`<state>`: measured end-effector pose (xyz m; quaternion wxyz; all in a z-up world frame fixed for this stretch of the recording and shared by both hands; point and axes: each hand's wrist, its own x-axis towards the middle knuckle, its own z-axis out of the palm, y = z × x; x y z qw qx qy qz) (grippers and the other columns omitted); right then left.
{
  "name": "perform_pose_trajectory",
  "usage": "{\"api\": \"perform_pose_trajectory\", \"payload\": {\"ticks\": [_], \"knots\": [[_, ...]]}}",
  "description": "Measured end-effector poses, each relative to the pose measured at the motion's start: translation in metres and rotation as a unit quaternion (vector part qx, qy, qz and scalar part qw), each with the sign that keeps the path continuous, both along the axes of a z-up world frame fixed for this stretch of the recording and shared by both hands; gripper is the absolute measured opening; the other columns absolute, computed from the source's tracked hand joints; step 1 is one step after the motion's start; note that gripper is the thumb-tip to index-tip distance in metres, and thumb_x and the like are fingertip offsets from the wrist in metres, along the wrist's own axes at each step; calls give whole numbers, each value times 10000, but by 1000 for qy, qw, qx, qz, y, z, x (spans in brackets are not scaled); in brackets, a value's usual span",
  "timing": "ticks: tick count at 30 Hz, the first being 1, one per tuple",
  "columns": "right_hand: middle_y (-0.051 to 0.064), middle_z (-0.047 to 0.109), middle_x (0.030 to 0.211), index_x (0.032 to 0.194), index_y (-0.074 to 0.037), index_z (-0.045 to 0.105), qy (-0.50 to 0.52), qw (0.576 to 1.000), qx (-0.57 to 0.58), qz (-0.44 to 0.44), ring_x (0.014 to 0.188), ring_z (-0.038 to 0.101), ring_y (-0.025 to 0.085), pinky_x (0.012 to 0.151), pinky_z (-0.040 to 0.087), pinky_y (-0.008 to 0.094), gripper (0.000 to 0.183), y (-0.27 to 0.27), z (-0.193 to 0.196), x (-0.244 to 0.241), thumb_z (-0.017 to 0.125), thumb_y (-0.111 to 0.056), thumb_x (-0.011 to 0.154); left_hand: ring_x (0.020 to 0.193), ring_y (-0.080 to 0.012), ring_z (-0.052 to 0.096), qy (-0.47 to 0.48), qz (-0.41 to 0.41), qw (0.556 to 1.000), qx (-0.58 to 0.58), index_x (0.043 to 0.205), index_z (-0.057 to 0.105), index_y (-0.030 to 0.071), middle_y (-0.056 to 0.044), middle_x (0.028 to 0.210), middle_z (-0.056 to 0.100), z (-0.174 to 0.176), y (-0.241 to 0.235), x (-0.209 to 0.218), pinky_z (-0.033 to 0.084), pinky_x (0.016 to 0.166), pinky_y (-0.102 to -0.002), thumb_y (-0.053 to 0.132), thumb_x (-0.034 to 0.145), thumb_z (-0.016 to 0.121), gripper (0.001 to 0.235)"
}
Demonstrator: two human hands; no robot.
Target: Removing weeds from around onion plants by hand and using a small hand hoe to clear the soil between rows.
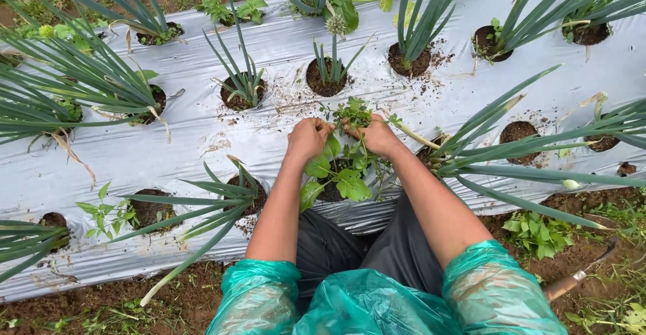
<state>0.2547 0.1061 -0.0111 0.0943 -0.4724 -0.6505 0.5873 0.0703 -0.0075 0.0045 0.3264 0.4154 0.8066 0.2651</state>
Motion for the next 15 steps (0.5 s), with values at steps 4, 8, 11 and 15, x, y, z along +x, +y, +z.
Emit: {"api": "perform_pose_trajectory", "payload": {"ticks": [4,8,11,15], "knots": [[196,269,1636,1628,13,104,382,658,-608,-227,1478,375,333,1156,481,319,659,44,-77,-6,325,-388,1154,866,-312,732,-45,64,994,73,796,769,154,-65,731,729,4,11,11,533,803,-418,310,905,760,190],[216,309,1580,1590,93,124,430,636,-609,-201,1524,265,324,1276,364,314,694,50,-128,-17,383,-353,1126,821,-219,688,-120,118,975,143,839,773,104,-90,754,737,-26,34,12,530,775,-358,254,855,821,159],[248,463,1481,1511,95,316,411,840,-354,18,1402,429,409,1252,402,448,593,32,-20,-2,427,-335,1118,753,-125,634,-204,135,950,193,901,761,82,-39,779,732,-18,32,23,482,703,-242,219,850,836,164],[361,635,1265,1270,188,587,217,971,64,79,1115,675,430,1039,558,482,475,-2,58,15,572,-238,1061,684,-67,666,-337,134,902,233,976,774,66,-57,866,785,55,13,53,504,658,-163,321,1014,696,269]]}}
